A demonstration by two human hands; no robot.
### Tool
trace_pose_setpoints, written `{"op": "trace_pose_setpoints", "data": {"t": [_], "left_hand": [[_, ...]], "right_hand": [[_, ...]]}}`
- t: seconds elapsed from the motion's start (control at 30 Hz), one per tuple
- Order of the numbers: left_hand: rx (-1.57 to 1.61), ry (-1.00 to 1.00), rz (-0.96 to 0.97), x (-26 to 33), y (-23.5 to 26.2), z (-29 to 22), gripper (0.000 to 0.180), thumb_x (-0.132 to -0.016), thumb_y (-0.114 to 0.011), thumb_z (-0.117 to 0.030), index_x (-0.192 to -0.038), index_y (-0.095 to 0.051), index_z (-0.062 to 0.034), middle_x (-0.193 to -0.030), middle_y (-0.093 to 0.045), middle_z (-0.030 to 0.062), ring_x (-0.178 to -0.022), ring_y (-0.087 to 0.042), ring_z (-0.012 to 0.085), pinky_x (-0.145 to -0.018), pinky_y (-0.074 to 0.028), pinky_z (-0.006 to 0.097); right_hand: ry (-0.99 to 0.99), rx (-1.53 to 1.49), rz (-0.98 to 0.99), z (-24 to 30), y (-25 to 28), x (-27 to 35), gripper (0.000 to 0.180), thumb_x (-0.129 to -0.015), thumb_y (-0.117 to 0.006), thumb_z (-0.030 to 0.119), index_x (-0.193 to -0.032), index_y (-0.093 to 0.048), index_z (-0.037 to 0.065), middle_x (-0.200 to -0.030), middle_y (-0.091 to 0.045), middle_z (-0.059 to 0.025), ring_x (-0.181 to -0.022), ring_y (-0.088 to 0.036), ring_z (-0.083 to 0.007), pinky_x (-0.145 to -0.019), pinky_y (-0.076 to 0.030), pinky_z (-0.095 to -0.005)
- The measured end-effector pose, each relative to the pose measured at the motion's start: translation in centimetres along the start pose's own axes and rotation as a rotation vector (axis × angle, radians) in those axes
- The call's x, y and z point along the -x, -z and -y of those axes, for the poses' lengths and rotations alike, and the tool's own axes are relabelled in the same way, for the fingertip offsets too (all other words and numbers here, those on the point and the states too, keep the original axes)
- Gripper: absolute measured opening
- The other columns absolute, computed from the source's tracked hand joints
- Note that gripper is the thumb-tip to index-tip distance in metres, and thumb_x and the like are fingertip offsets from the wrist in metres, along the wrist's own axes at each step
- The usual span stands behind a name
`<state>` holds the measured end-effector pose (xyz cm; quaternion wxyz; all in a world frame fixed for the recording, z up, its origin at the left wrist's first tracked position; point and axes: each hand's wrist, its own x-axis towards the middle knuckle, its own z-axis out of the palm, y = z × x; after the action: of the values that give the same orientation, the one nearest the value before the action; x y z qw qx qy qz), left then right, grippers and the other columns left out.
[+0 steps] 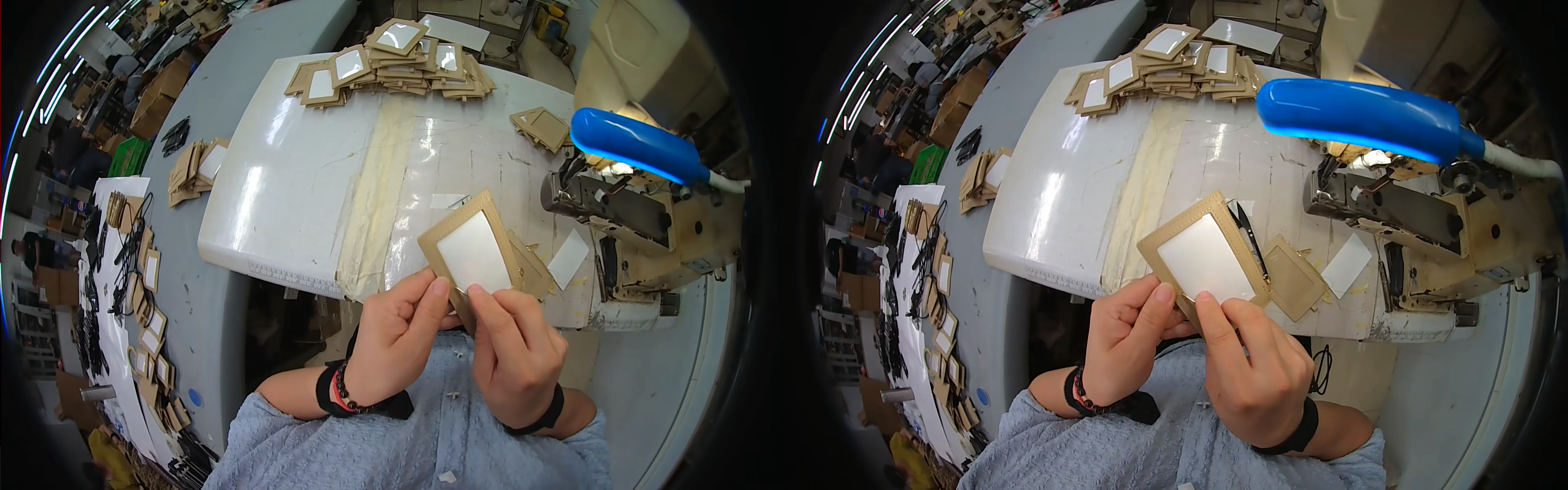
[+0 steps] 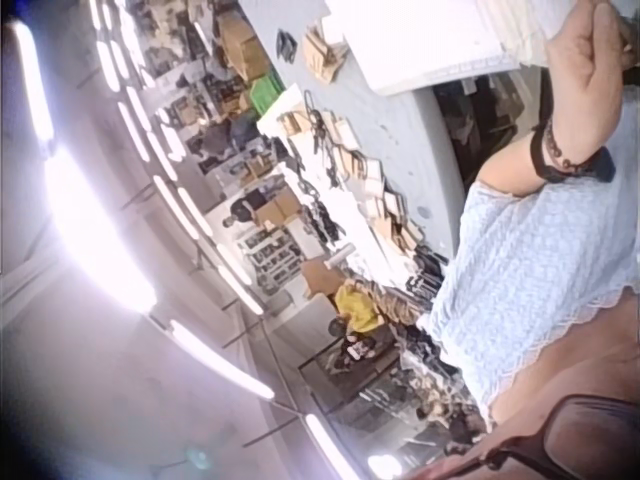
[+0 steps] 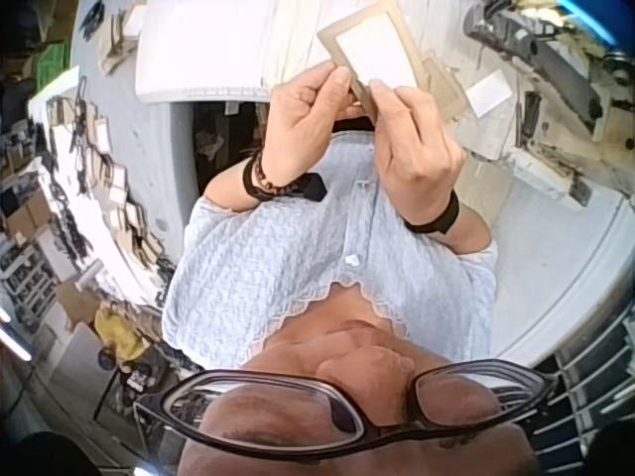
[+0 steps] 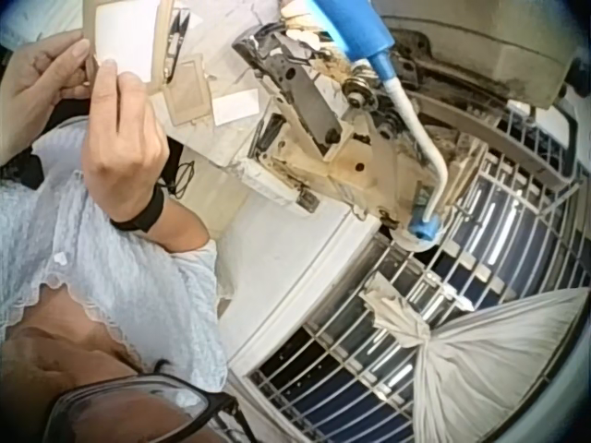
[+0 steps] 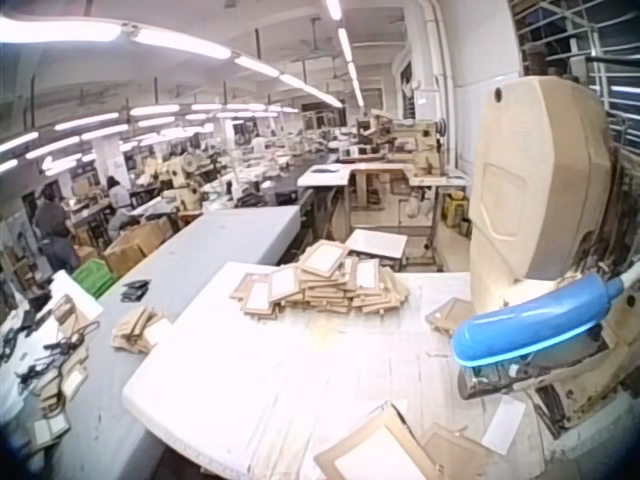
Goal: The person assembles small cardboard cardholders by inserting white inserts and securing them with a pointed tool. They handle the items one at a time, using a sharp implement to press down the edges of the inserts into the cardboard frames. The finished units are stacked on the table.
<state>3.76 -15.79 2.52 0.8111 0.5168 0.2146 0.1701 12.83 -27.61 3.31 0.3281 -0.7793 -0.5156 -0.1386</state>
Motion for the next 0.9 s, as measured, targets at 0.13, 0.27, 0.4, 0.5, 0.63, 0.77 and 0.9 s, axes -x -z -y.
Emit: {"op": "trace_pose_setpoints", "data": {"t": [0.13,0.27,0.4,0.5,0.63,0.77,0.9], "left_hand": [[-0.038,0.000,0.000,0.1,0.0,-0.1,0.032,-0.102,-0.039,-0.012,-0.120,-0.052,0.0114,-0.108,-0.063,0.0156,-0.097,-0.063,0.0169,-0.085,-0.055,0.029],[-0.061,-0.032,-0.008,0.1,-0.1,0.2,0.031,-0.102,-0.040,-0.012,-0.119,-0.053,0.0112,-0.105,-0.064,0.0143,-0.096,-0.063,0.0154,-0.083,-0.054,0.027],[-0.410,-0.043,0.007,0.4,0.6,0.6,0.029,-0.101,-0.041,-0.010,-0.116,-0.055,0.0108,-0.099,-0.066,0.0113,-0.093,-0.062,0.0122,-0.080,-0.054,0.026],[-0.558,-0.136,0.040,0.3,1.3,0.9,0.020,-0.098,-0.047,-0.008,-0.106,-0.059,0.0055,-0.068,-0.054,0.0080,-0.064,-0.048,0.0071,-0.056,-0.041,0.027],[-0.454,0.021,0.101,-0.1,1.4,0.4,0.024,-0.100,-0.044,-0.010,-0.108,-0.059,0.0074,-0.081,-0.061,0.0076,-0.075,-0.055,0.0073,-0.067,-0.049,0.025],[-0.344,-0.109,-0.035,-0.4,0.5,1.9,0.021,-0.098,-0.047,-0.010,-0.105,-0.060,0.0053,-0.069,-0.057,0.0071,-0.063,-0.050,0.0065,-0.056,-0.043,0.025],[-0.494,-0.077,-0.012,0.2,0.3,0.2,0.027,-0.101,-0.043,-0.011,-0.108,-0.059,0.0087,-0.088,-0.066,0.0067,-0.081,-0.062,0.0080,-0.072,-0.055,0.023]], "right_hand": [[0.004,0.010,0.006,0.0,0.0,0.0,0.035,-0.068,-0.067,-0.003,-0.102,-0.069,0.001,-0.088,-0.061,-0.0088,-0.062,-0.062,-0.0202,-0.053,-0.050,-0.0292],[0.016,0.035,0.015,0.2,0.1,0.0,0.034,-0.068,-0.066,-0.001,-0.102,-0.069,0.000,-0.089,-0.062,-0.0082,-0.060,-0.060,-0.0186,-0.051,-0.048,-0.0290],[0.120,0.132,0.114,0.0,1.0,-0.7,0.030,-0.069,-0.065,0.004,-0.099,-0.068,0.000,-0.086,-0.061,-0.0060,-0.059,-0.054,-0.0157,-0.046,-0.042,-0.0279],[0.315,0.062,0.226,-1.9,1.9,-2.2,0.026,-0.069,-0.064,0.007,-0.095,-0.067,0.002,-0.083,-0.058,-0.0045,-0.061,-0.050,-0.0149,-0.045,-0.036,-0.0270],[0.272,-0.058,0.175,-2.7,1.3,-2.0,0.022,-0.069,-0.064,0.000,-0.091,-0.065,0.003,-0.082,-0.054,-0.0055,-0.066,-0.054,-0.0178,-0.047,-0.041,-0.0291],[-0.036,-0.186,0.011,-1.0,-0.2,-0.2,0.026,-0.066,-0.064,-0.007,-0.090,-0.063,0.002,-0.081,-0.052,-0.0075,-0.067,-0.056,-0.0211,-0.050,-0.045,-0.0314],[-0.025,-0.213,-0.086,-1.1,-0.7,-0.2,0.028,-0.063,-0.064,-0.006,-0.090,-0.063,0.002,-0.082,-0.054,-0.0080,-0.068,-0.057,-0.0213,-0.052,-0.046,-0.0320]]}}
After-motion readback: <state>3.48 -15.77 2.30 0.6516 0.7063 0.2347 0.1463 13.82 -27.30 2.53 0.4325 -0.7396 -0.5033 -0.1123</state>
